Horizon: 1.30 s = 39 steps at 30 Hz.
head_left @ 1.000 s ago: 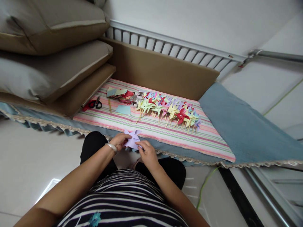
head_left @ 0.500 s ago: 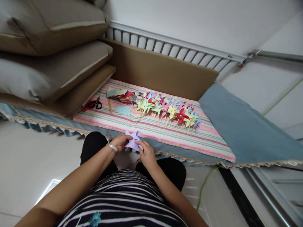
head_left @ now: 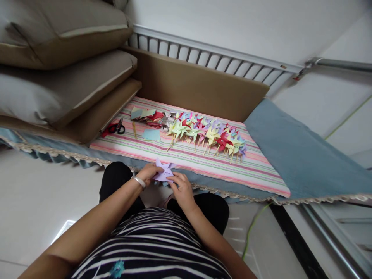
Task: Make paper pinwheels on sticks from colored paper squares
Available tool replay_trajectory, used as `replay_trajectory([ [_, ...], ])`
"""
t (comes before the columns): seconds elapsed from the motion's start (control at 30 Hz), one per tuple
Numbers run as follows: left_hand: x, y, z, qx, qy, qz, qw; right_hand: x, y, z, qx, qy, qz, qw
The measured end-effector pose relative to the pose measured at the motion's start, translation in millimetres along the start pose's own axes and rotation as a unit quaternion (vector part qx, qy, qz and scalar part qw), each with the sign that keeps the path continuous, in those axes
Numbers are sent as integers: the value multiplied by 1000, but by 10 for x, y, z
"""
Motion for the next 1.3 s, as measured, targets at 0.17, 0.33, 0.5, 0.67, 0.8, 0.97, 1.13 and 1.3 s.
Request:
replay_trajectory([
  [0.17, 22, 27, -2, 49, 10, 17, 999, -58, 6, -49, -13, -58, -4, 998],
  [0.33, 16, 47, -11, 93, 18, 34, 995, -66, 29, -61, 10, -79, -11, 997],
  [0.5, 30, 39, -7, 115, 25, 32, 992, -78, 80, -117, 22, -87, -8, 996],
  [0.67, 72, -11, 2, 116, 35, 7, 993, -91, 182, -139, 24, -72, 17, 997],
  [0.8, 100, -55, 7, 114, 41, -23, 992, -71, 255, -100, 37, -45, 32, 998],
  [0.97, 96, -67, 11, 113, 47, -44, 992, -64, 283, -66, 52, -29, 36, 998],
  [1.13, 98, -81, 44, 118, 43, -59, 990, -97, 305, -89, 54, -37, 29, 997],
  [1.3, 97, -85, 97, 125, 38, -64, 989, -128, 358, -142, 55, -48, 32, 997],
])
Point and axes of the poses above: each hand's wrist, its own y-axis towards the middle knuckle, its own x-axis out of the palm, z = x × y, the point moved 1 cm from there along y, towards the middle knuckle, and after that the axes turned 7 degrees about y, right-handed, at the moved point
